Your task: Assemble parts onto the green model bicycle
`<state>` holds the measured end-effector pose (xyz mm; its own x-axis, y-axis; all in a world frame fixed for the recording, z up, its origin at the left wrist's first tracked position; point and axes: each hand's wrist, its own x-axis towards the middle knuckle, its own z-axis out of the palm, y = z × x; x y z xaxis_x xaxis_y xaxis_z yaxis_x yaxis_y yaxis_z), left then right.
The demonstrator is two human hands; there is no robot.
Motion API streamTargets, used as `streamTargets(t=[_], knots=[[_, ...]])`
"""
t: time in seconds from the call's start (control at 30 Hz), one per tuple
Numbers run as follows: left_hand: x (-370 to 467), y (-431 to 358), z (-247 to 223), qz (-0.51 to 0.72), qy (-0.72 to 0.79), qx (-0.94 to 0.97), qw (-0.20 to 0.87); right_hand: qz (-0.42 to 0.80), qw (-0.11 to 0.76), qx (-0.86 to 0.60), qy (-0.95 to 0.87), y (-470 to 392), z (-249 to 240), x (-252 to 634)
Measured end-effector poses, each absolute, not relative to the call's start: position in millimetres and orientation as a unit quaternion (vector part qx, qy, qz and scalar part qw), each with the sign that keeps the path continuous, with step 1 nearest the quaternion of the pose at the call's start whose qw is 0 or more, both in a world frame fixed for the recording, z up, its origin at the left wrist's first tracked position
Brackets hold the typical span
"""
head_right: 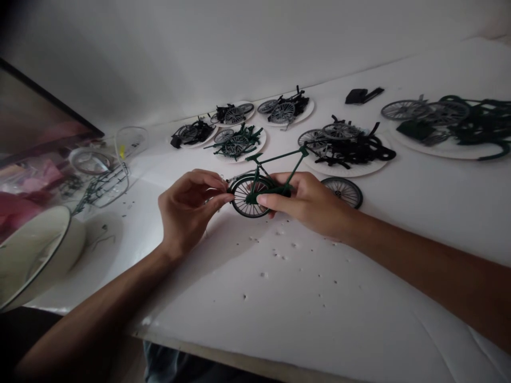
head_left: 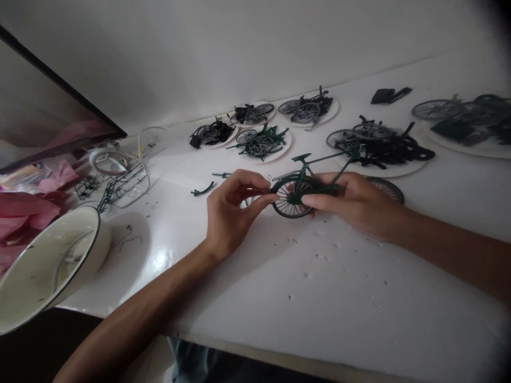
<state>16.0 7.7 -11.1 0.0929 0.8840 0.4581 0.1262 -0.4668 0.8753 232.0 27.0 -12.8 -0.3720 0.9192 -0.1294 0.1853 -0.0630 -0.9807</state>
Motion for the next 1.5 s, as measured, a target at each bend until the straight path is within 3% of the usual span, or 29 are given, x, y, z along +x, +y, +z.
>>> streamTargets(t=[0.77, 1.5], knots=[[9.8, 9.1, -12.1, 0.321, 0.355, 0.878, -0.022, 0.611, 0.302, -0.413, -0.603, 34.6, -10.7, 234.9], [9.3, 6.1, -10.8, 0.353, 0.36, 0.856, 0.117, 0.629, 0.261, -0.41, -0.607, 37.7, -0.7, 237.0]])
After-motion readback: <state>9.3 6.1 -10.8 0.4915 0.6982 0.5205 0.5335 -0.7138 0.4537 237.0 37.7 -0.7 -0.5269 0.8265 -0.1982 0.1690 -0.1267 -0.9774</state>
